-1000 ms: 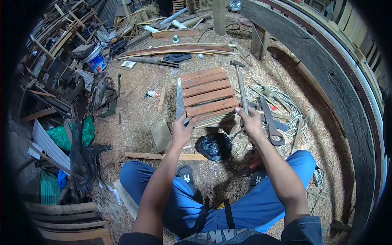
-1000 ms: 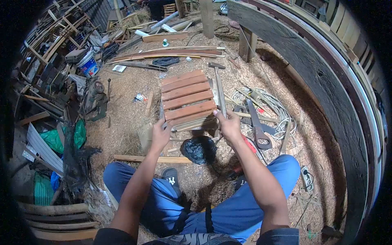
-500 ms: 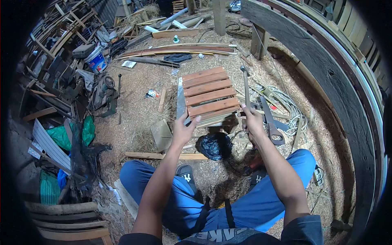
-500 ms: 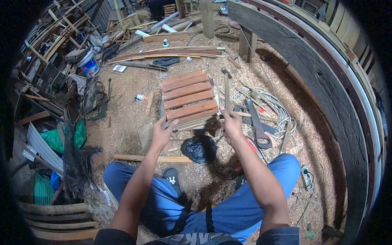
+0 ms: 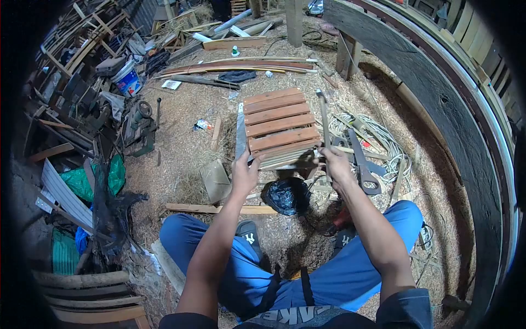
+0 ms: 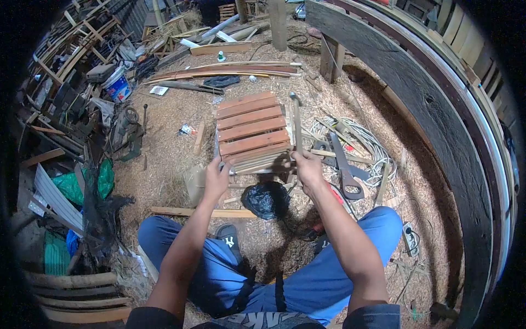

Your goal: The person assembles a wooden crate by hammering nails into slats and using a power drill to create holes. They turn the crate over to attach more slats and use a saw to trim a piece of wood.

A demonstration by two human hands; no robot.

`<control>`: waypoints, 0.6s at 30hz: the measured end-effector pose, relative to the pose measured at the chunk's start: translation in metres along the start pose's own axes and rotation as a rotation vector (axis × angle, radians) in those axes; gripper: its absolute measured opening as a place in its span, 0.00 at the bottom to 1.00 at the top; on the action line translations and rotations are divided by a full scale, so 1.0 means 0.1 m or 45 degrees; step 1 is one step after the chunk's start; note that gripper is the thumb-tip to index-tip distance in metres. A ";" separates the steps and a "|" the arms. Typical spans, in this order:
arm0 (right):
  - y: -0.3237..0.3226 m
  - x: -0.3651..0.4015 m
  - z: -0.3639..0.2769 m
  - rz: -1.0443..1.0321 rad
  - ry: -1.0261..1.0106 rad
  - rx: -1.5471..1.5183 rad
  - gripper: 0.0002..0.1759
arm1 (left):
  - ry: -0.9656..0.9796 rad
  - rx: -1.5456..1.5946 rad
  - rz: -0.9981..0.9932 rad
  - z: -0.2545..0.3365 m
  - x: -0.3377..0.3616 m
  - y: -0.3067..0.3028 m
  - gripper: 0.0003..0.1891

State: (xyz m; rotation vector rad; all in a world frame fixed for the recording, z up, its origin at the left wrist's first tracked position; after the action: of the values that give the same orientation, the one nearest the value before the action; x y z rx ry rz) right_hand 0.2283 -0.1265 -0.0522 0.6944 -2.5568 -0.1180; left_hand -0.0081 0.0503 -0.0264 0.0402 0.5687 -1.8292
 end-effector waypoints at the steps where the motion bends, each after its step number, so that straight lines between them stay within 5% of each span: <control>1: 0.06 0.02 -0.04 -0.077 -0.092 0.047 0.11 | -0.044 -0.013 0.032 -0.03 -0.03 -0.03 0.14; 7: 0.20 0.14 -0.25 -0.303 -0.379 0.127 0.12 | -0.022 0.098 0.283 0.25 -0.30 -0.26 0.14; 18: 0.27 0.28 -0.32 -0.469 -0.316 0.055 0.19 | -0.067 0.140 0.316 0.17 -0.45 -0.23 0.17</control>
State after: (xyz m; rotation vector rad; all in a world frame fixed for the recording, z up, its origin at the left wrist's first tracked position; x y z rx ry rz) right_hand 0.2103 -0.1160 -0.0062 1.2316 -2.6380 -0.2867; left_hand -0.0096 0.0893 0.0105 0.1311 0.4068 -1.6131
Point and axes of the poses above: each hand's wrist, its own x-axis away from the middle knuckle, its own y-axis out of the palm, z = x × y, the point moved 9 cm from there along -x, towards the middle knuckle, and after that the axes turned 12 degrees about z, right-handed, at the moved point
